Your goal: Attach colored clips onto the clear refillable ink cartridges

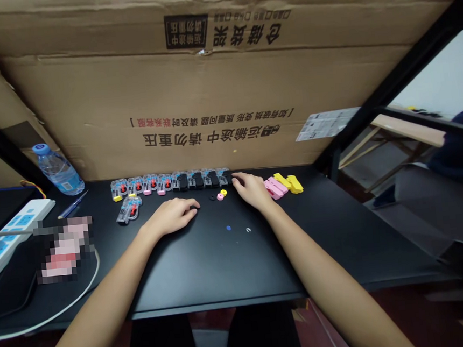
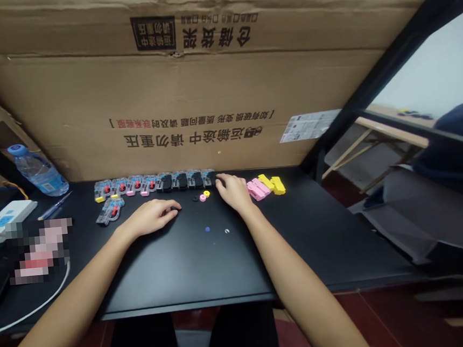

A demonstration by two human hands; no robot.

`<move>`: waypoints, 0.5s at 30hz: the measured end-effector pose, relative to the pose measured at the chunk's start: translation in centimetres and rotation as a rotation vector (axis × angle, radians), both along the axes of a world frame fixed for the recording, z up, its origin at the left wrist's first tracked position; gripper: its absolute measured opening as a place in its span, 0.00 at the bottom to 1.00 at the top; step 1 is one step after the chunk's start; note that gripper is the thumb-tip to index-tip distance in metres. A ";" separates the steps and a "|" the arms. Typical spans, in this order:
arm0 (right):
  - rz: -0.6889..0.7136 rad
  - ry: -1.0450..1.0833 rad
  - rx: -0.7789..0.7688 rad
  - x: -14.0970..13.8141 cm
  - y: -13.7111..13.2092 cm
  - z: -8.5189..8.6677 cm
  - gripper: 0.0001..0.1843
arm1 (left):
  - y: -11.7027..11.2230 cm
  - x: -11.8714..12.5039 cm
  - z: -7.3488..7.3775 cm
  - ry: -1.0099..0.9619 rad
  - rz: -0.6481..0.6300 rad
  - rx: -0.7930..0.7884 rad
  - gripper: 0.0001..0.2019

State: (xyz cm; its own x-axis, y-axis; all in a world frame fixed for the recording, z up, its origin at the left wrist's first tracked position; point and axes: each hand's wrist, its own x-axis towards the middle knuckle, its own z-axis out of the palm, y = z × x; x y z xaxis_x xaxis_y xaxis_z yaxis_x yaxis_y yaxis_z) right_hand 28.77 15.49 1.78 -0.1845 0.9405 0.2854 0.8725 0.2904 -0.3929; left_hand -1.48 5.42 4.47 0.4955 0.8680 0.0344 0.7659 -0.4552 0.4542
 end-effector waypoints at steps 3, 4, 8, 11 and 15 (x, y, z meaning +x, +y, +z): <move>0.061 -0.015 -0.016 -0.3 -0.1 0.0 0.23 | 0.0 0.1 0.1 0.010 -0.004 0.001 0.19; 0.081 -0.009 -0.021 -0.3 -0.1 0.1 0.24 | -0.1 0.1 0.1 0.011 -0.003 0.003 0.19; 0.096 0.089 0.060 0.2 -0.2 1.2 0.25 | -0.2 0.1 0.2 0.007 -0.006 0.007 0.19; -0.012 0.231 0.179 1.8 -0.4 2.6 0.23 | -0.2 -0.1 0.3 0.025 0.008 0.027 0.19; -0.184 0.296 0.115 4.3 -0.5 3.9 0.19 | 0.1 -1.0 1.3 0.078 0.145 0.116 0.19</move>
State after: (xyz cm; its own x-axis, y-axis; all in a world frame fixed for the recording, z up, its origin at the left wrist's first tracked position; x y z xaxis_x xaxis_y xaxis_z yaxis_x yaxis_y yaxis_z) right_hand 33.04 14.99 5.65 0.0915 0.9091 0.4064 0.7676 0.1956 -0.6104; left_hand -2.44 5.49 5.75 0.3703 0.9230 0.1048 0.8580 -0.3831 0.3422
